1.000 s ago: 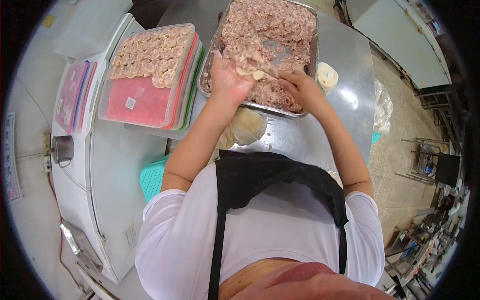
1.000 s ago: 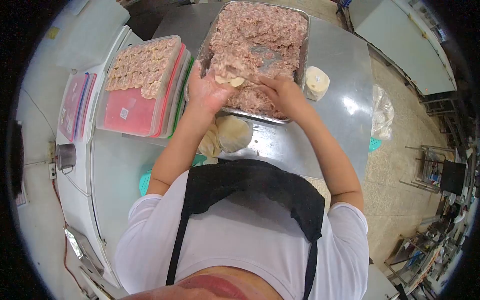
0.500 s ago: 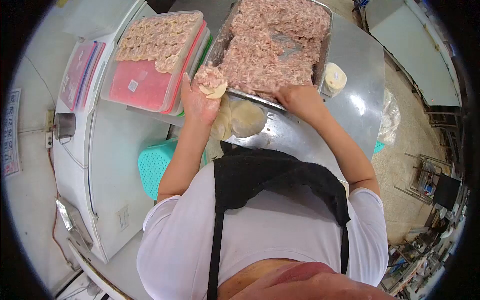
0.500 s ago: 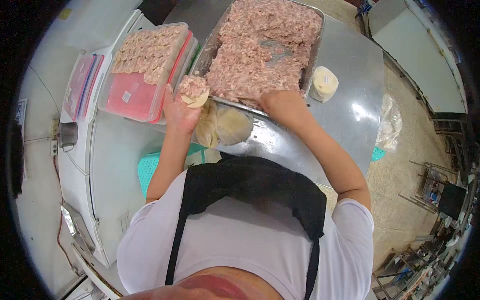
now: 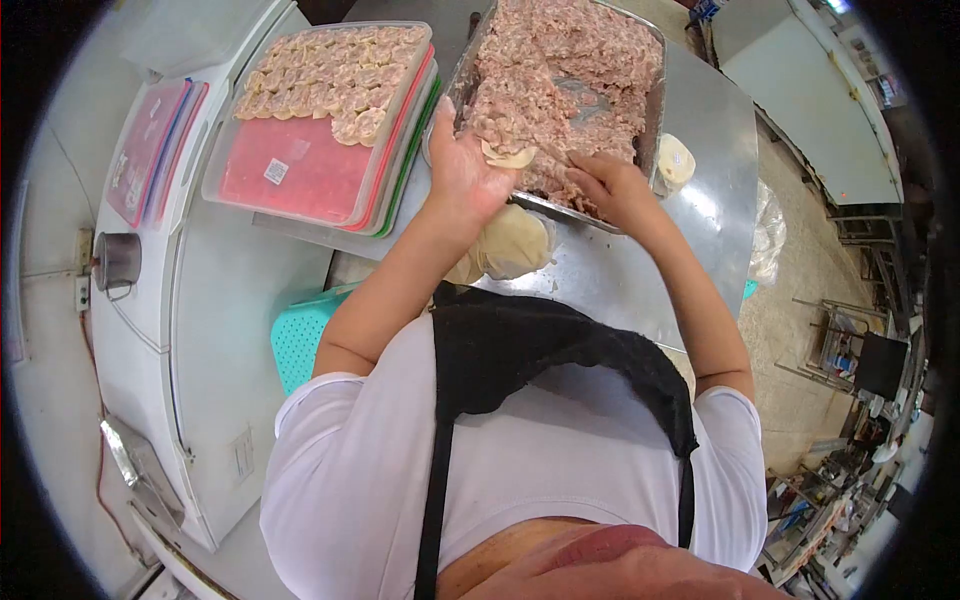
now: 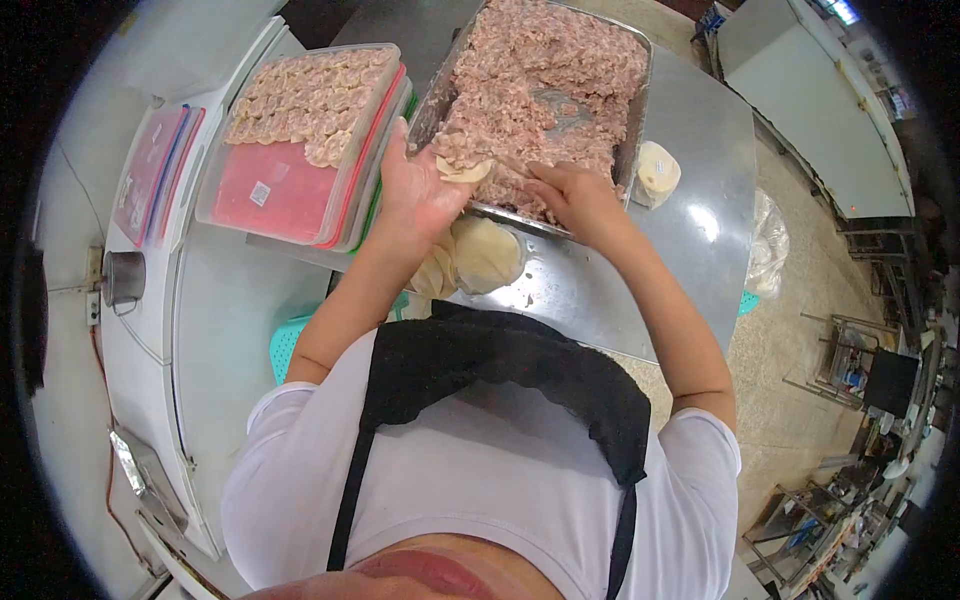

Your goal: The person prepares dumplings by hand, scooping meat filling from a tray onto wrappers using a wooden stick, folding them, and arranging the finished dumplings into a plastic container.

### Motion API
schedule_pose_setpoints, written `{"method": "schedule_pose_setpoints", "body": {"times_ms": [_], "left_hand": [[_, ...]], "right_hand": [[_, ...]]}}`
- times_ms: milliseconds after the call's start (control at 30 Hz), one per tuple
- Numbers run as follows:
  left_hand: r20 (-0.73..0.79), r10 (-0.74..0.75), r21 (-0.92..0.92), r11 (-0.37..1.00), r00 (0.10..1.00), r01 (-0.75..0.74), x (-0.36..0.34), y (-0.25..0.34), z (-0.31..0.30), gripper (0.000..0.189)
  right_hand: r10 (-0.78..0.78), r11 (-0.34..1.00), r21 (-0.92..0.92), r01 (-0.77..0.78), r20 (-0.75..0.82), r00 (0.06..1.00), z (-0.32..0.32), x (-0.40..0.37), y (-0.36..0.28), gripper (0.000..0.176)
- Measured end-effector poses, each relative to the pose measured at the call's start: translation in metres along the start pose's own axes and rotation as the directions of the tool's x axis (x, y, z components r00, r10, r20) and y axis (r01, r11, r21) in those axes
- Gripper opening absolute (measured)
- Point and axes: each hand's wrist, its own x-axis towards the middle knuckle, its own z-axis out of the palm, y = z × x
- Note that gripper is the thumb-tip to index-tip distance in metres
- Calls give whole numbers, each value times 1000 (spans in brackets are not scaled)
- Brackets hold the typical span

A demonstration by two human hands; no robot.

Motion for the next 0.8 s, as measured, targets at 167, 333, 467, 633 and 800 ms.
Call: {"method": "schedule_pose_setpoints", "body": {"times_ms": [167, 333, 467, 633, 800], "left_hand": [[-86, 43, 18, 999, 995, -42, 21, 6, -14, 78], [-50, 62, 42, 997, 997, -60, 9, 0, 23, 71], [-80, 68, 105, 993, 994, -59, 18, -4, 20, 68], [-60, 96, -45, 994, 994, -99, 35, -6, 14, 52], [267, 81, 645, 725, 960, -240, 8, -6, 21, 65]], "right_hand": [[60, 935, -351, -45, 32, 998, -55, 3, -38, 23], [-21, 929, -369, 34, 39, 999, -50, 6, -43, 22], [-82, 928, -368, 62, -38, 996, -61, -1, -62, 25], [-128, 977, -171, 130, 23, 991, -67, 5, -22, 29], [220, 919, 310, -243, 108, 969, -102, -8, -13, 42]]}}
